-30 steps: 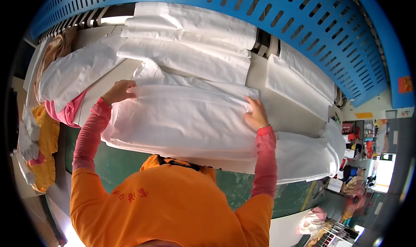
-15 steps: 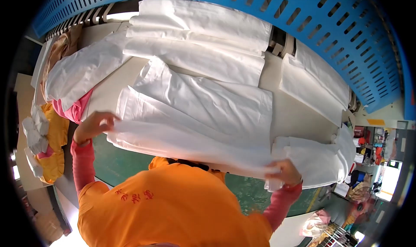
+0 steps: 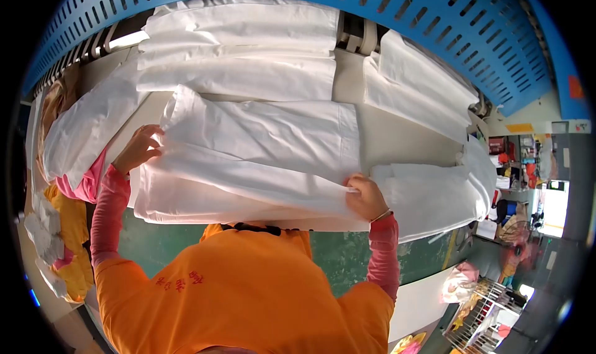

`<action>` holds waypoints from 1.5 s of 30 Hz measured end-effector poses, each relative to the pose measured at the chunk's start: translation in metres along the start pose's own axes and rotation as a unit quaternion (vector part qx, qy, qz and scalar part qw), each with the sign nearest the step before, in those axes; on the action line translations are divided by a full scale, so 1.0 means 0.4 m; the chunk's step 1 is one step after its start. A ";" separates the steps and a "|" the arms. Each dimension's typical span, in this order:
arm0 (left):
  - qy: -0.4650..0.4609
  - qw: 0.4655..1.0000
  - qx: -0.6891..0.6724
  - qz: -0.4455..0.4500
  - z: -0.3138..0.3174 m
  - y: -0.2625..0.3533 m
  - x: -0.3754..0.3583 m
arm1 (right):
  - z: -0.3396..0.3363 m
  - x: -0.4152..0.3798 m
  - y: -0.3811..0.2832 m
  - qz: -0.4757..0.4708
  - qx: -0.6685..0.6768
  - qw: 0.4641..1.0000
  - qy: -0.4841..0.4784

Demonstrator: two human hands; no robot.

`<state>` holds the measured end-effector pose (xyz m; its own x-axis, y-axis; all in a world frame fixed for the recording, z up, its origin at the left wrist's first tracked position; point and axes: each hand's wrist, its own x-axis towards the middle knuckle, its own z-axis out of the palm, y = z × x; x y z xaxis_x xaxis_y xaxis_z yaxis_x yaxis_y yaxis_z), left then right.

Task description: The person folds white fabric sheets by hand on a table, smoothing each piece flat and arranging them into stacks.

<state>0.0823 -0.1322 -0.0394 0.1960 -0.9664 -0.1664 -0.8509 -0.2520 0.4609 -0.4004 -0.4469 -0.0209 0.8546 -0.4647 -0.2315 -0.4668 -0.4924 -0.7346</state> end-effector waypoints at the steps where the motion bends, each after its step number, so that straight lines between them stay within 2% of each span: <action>1: -0.005 1.000 -0.005 -0.011 0.000 0.002 -0.003 | -0.003 -0.008 -0.001 0.005 0.009 1.000 0.019; 3: 0.024 0.999 -0.010 -0.029 0.005 0.008 -0.012 | 0.001 -0.027 -0.010 0.014 0.028 0.998 0.055; 6: 0.039 0.997 -0.039 -0.051 0.002 0.021 -0.014 | -0.004 -0.077 -0.049 0.057 0.023 0.998 0.020; 9: 0.049 0.997 -0.046 -0.040 0.002 0.017 -0.018 | 0.006 -0.104 -0.018 0.107 0.031 0.987 -0.113; 13: 0.064 0.997 -0.038 -0.037 0.010 0.019 -0.016 | 0.011 -0.095 -0.015 0.120 -0.044 0.990 -0.067; 16: 0.068 0.996 -0.043 -0.048 0.013 0.022 -0.017 | 0.006 -0.062 -0.015 -0.028 -0.038 0.996 0.076; 19: 0.067 0.995 -0.053 -0.052 0.014 0.021 -0.018 | 0.022 -0.025 0.028 -0.142 -0.055 0.982 0.108; 22: 0.074 0.993 -0.064 -0.060 0.011 0.024 -0.019 | 0.047 -0.018 0.047 -0.038 0.058 0.994 0.080; 25: 0.089 0.992 -0.071 -0.061 0.010 0.020 -0.027 | 0.025 -0.028 0.039 0.118 0.048 0.992 -0.013; 28: 0.108 0.988 -0.096 -0.060 -0.008 0.021 -0.027 | 0.027 -0.030 0.055 0.101 0.108 0.988 0.034; 31: 0.142 0.978 -0.151 -0.038 -0.070 0.039 -0.038 | -0.016 -0.028 0.003 0.086 0.022 0.995 0.053; 33: 0.176 0.967 -0.184 -0.011 -0.142 0.057 -0.052 | -0.063 -0.036 -0.042 0.045 0.004 0.989 0.140; 35: 0.215 0.933 -0.288 -0.016 -0.242 0.076 -0.095 | -0.156 -0.061 -0.120 0.021 -0.052 0.973 0.224; 36: 0.242 0.923 -0.287 0.080 -0.299 0.022 -0.132 | -0.212 -0.081 -0.179 0.024 -0.019 0.965 0.262; 37: 0.317 0.904 -0.259 0.122 -0.344 0.017 -0.163 | -0.277 -0.108 -0.170 -0.115 0.002 0.945 0.307; 38: 0.352 0.873 -0.306 0.141 -0.399 -0.044 -0.216 | -0.333 -0.142 -0.180 -0.146 0.049 0.919 0.364; 39: 0.386 0.839 -0.348 0.163 -0.453 -0.105 -0.269 | -0.391 -0.144 -0.207 -0.262 0.003 0.879 0.398; 40: 0.415 0.846 -0.295 0.158 -0.493 -0.114 -0.254 | -0.447 -0.116 -0.249 -0.400 0.060 0.854 0.327; 41: 0.443 0.850 -0.243 0.150 -0.532 -0.123 -0.240 | -0.459 -0.089 -0.295 -0.311 0.126 0.860 0.384; 42: 0.461 0.869 -0.119 0.134 -0.546 -0.008 -0.163 | -0.471 -0.063 -0.342 -0.224 0.203 0.850 0.432; 43: 0.452 0.877 -0.122 0.110 -0.566 0.063 -0.091 | -0.509 -0.005 -0.359 -0.167 0.128 0.894 0.396; 44: 0.403 0.874 -0.256 0.093 -0.586 0.097 -0.014 | -0.532 0.062 -0.363 -0.149 0.071 0.892 0.420; 45: 0.366 0.849 -0.370 0.095 -0.608 0.120 0.040 | -0.569 0.123 -0.339 -0.150 0.080 0.896 0.410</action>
<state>0.1630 -0.1724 0.1922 0.5696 -0.6985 0.4331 -0.4152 0.2102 0.8851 -0.3470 -0.5704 0.2125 0.4507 -0.7458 0.4905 -0.1489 -0.6046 -0.7825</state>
